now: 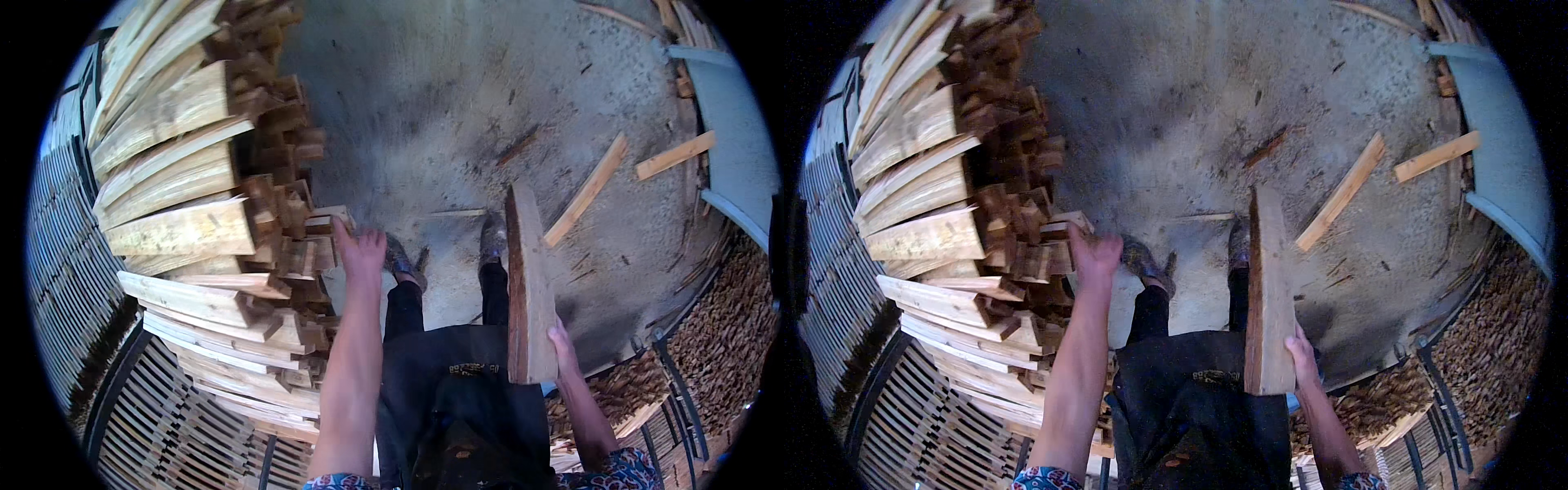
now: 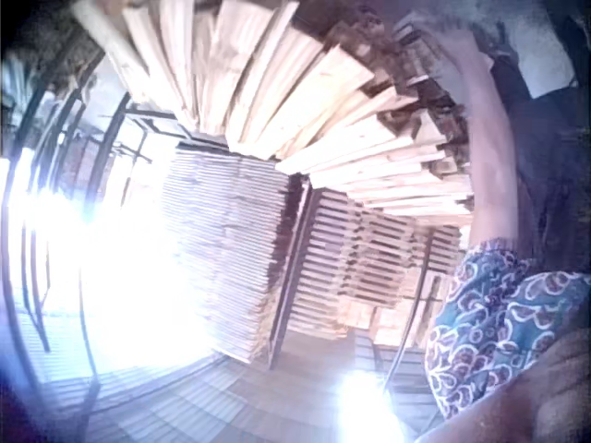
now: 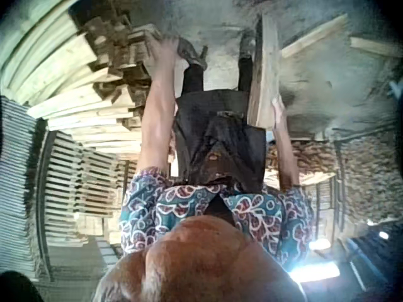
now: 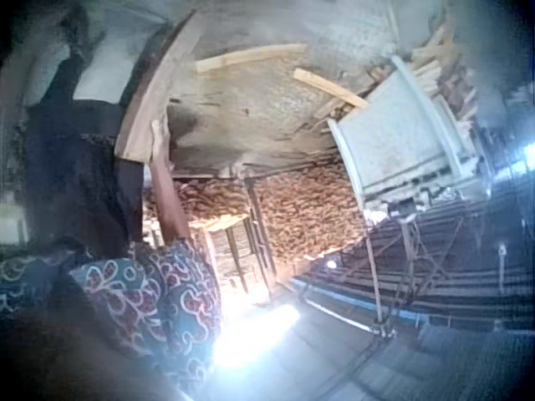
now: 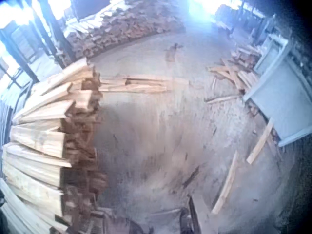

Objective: The person picks up wooden planks from a pile on the floor and stacks them onto a metal rack. The person also gathers smaller pieces of wood from the floor and places them into a large metal bin. The task involves repetitive lifting and placing of wood pieces in a workshop environment.

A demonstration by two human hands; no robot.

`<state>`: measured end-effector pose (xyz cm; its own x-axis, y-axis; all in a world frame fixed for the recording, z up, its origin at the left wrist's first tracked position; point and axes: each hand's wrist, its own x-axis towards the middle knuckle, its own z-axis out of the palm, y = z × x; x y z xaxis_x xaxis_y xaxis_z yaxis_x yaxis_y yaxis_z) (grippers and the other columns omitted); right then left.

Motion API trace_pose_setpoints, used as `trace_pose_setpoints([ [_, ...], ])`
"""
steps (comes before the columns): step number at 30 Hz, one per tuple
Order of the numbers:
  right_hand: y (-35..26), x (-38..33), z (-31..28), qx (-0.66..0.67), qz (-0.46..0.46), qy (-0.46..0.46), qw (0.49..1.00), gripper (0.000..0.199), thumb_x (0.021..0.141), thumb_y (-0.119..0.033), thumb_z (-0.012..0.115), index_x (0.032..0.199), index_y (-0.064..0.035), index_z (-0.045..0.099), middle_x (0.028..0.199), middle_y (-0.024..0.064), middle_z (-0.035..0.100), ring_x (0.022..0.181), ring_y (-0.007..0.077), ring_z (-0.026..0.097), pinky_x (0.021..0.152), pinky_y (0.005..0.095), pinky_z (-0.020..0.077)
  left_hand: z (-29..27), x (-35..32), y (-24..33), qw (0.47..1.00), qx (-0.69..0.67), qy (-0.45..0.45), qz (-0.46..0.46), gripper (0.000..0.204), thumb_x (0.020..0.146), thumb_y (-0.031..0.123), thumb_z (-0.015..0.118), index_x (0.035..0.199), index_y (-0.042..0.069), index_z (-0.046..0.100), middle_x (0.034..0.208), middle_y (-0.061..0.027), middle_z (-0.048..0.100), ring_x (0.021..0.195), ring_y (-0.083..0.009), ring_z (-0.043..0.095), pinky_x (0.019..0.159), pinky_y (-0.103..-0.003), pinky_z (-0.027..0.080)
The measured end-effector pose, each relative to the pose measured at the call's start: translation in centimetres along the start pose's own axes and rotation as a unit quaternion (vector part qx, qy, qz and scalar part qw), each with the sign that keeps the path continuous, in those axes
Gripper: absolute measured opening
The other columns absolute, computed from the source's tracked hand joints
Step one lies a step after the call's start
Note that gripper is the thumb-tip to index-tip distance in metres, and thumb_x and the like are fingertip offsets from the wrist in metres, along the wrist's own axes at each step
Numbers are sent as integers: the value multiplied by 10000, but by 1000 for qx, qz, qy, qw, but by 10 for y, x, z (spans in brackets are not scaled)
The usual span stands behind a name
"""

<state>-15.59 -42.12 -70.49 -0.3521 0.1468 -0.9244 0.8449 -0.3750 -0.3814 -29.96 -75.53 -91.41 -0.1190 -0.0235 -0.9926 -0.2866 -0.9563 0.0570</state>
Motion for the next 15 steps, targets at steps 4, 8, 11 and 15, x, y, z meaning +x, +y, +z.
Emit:
trace_pose_setpoints([
  [4,1,5,-6,-58,33,-38,997,695,716,-281,513,1271,20,224,1221,134,368,1081,193,396,904,293,301,76,-18,-3,985,-12,116,125,836,639,472,640,1278,193,180,1243,-114,227,1028,-231,313,797,-374,354],
  [8,-8,12,-22,-80,29,-65,994,681,711,-238,501,1275,18,218,1216,124,376,1077,181,395,897,279,305,70,3,-2,972,-16,140,191,640,651,428,639,1167,213,326,1059,-90,338,825,-201,360,619,-300,366],
  [11,-12,16,-38,-74,25,-53,996,680,708,-231,503,1276,13,220,1203,121,386,1061,174,407,889,275,314,81,-21,-32,970,4,163,180,514,668,404,630,1054,165,389,937,-70,385,713,-182,390,558,-269,366],
  [15,-16,15,-61,-45,24,-16,999,673,712,-246,501,1271,12,231,1200,120,389,1062,169,404,886,272,317,84,-46,-152,991,32,71,111,369,712,398,585,879,109,427,736,-27,425,607,-136,425,521,-263,368],
])
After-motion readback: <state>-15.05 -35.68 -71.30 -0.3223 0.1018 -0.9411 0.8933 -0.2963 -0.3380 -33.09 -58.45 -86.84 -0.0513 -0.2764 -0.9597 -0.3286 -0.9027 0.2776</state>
